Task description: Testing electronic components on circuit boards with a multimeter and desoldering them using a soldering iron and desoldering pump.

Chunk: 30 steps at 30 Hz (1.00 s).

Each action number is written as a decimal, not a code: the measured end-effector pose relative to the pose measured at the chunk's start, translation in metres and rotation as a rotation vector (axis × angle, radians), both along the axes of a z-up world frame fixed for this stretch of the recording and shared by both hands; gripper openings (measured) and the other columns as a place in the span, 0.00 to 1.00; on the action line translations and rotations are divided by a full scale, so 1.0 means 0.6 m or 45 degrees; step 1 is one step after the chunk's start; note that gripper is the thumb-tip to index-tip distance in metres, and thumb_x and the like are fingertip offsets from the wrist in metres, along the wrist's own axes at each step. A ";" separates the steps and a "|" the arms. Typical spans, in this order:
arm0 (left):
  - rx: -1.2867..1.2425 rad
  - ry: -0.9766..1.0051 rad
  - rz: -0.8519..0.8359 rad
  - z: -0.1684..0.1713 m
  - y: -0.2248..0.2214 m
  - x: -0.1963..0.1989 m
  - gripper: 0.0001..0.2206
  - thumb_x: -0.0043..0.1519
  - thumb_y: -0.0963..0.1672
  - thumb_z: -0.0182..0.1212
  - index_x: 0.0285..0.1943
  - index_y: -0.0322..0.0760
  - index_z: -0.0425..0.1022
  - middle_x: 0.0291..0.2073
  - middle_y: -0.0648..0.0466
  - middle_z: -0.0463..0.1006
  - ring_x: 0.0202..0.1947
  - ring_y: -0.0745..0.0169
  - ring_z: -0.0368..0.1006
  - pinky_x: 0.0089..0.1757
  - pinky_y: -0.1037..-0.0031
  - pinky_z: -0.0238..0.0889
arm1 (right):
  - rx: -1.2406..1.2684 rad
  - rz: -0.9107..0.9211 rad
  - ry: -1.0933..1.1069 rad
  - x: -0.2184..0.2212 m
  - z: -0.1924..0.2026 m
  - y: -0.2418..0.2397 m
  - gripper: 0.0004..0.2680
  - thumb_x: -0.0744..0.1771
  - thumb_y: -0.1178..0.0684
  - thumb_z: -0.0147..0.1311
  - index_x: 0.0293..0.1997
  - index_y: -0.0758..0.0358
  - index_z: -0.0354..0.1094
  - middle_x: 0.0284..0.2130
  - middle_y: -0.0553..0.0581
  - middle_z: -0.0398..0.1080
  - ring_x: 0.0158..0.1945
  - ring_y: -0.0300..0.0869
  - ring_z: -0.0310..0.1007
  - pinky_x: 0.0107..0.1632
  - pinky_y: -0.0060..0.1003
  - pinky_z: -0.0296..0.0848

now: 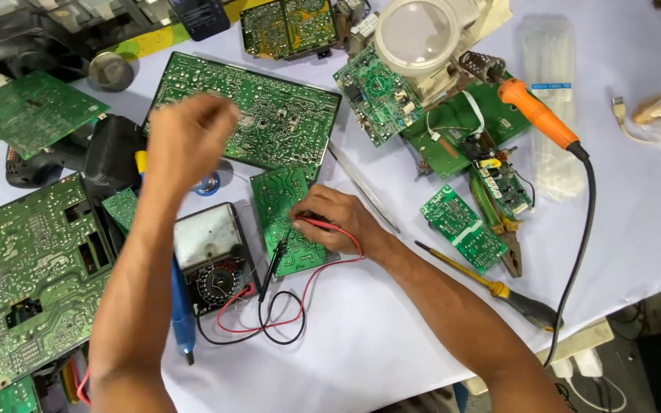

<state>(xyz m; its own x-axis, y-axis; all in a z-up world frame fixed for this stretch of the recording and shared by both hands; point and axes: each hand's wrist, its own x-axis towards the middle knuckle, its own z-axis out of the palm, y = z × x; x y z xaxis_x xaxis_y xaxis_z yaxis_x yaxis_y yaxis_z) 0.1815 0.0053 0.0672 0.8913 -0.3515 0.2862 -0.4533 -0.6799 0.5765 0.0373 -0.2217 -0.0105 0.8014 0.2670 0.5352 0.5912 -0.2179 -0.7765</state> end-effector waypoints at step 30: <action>-0.284 -0.486 0.408 -0.228 0.084 0.524 0.21 0.66 0.46 0.87 0.32 0.39 0.73 0.24 0.56 0.80 0.22 0.68 0.71 0.18 0.60 0.61 | -0.078 0.054 0.065 0.005 0.016 -0.016 0.07 0.70 0.53 0.56 0.48 0.65 0.72 0.38 0.58 0.72 0.38 0.45 0.72 0.41 0.35 0.74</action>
